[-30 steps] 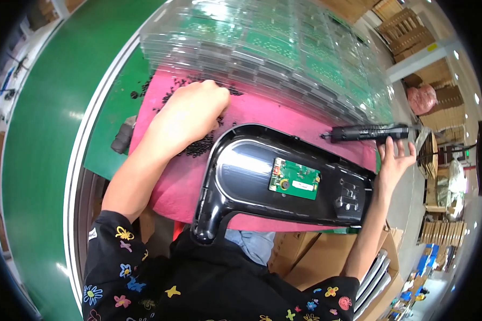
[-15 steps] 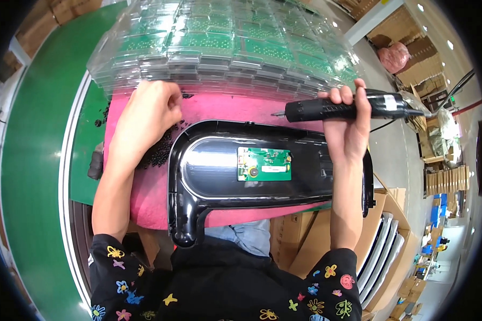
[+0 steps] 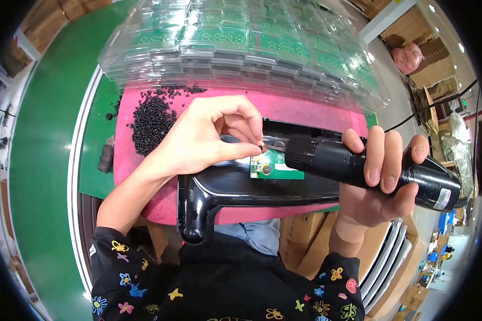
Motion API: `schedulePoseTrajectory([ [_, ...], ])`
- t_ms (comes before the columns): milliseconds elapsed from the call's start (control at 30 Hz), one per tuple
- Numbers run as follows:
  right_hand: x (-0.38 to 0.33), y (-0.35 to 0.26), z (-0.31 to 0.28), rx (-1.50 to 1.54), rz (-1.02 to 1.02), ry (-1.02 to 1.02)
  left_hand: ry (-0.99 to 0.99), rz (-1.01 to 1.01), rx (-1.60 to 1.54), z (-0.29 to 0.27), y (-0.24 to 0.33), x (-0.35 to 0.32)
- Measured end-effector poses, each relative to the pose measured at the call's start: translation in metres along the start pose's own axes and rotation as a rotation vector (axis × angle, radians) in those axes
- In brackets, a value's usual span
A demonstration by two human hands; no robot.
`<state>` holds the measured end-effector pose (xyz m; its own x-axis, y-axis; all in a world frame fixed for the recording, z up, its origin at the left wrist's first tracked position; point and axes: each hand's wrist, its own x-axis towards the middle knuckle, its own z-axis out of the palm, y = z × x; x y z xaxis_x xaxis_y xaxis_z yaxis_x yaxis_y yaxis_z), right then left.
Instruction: Assembling circuit boards into plastic housings using an electric screwdriver.
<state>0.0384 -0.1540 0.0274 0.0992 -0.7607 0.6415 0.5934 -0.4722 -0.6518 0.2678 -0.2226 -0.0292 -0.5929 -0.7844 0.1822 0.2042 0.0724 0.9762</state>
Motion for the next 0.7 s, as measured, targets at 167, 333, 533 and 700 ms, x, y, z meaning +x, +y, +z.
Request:
schedulePoseTrajectory([
  [167, -0.005, -0.001, 0.002, -0.016, 0.048, 0.021, -0.038, 0.044, 0.059, 0.003, -0.001, -0.003],
  [333, -0.011, 0.001, 0.000, -0.077, 0.041, 0.072, -0.051, 0.065, 0.128, 0.004, -0.001, -0.004],
  [533, -0.011, 0.001, 0.004, -0.047, 0.089, -0.079, -0.198, 0.107, 0.232, 0.002, -0.001, -0.001],
  [700, -0.011, -0.002, 0.010, -0.030, 0.138, -0.124, -0.406, 0.192, 0.300, 0.001, 0.000, 0.003],
])
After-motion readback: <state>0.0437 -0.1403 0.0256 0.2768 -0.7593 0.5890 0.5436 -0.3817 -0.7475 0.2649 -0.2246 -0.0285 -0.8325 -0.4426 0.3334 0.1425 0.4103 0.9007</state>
